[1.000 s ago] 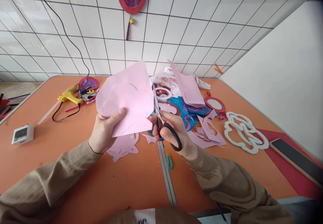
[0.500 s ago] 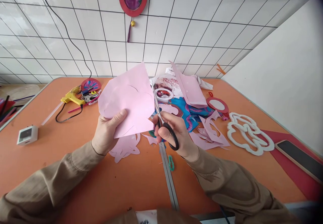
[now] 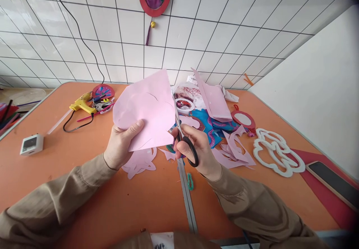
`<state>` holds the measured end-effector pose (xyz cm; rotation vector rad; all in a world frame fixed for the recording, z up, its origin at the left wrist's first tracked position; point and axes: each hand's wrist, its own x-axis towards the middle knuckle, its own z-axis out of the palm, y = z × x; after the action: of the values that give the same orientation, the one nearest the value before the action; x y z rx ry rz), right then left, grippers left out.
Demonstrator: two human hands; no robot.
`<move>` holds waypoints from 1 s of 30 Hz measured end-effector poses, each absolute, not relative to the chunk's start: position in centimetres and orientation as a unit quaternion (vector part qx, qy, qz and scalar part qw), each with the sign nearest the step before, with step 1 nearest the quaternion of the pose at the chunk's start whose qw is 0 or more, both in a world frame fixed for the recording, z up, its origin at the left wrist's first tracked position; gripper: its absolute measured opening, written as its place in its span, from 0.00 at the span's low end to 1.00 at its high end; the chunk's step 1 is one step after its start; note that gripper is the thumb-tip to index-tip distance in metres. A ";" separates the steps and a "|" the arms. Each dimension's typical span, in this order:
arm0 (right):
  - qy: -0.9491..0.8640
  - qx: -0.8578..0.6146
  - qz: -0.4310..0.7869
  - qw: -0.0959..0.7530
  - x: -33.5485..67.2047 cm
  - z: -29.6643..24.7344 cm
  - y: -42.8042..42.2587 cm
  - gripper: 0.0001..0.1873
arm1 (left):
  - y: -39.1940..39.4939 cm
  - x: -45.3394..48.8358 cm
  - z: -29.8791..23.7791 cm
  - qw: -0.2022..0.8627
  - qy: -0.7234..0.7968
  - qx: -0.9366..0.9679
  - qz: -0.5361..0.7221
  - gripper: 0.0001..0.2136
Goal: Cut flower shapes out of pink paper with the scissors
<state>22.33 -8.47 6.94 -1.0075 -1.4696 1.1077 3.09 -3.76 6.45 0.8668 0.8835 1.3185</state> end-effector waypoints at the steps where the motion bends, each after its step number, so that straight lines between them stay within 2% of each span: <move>1: -0.607 -0.417 0.457 0.499 22.3 6.9 -8.5 0.28 | -3.8 3.1 6.5 0.619 0.384 0.373 0.574 0.21; 10: -0.620 -0.418 0.443 0.494 22.3 6.8 -8.5 0.29 | -3.8 3.1 6.8 0.629 0.369 0.361 0.582 0.15; 19: -0.623 -0.425 0.433 0.494 22.1 6.7 -8.6 0.28 | -3.9 3.2 6.6 0.622 0.364 0.358 0.593 0.15; 25: -0.622 -0.421 0.435 0.496 22.1 6.6 -8.6 0.26 | -4.0 3.2 6.5 0.609 0.370 0.365 0.599 0.21; 30: -0.622 -0.424 0.433 0.496 22.1 6.7 -8.6 0.25 | -4.1 3.2 6.5 0.614 0.371 0.358 0.598 0.19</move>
<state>22.09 -8.63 6.69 -1.0280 -1.5061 1.0493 3.19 -4.09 6.50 0.8247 0.8545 1.3798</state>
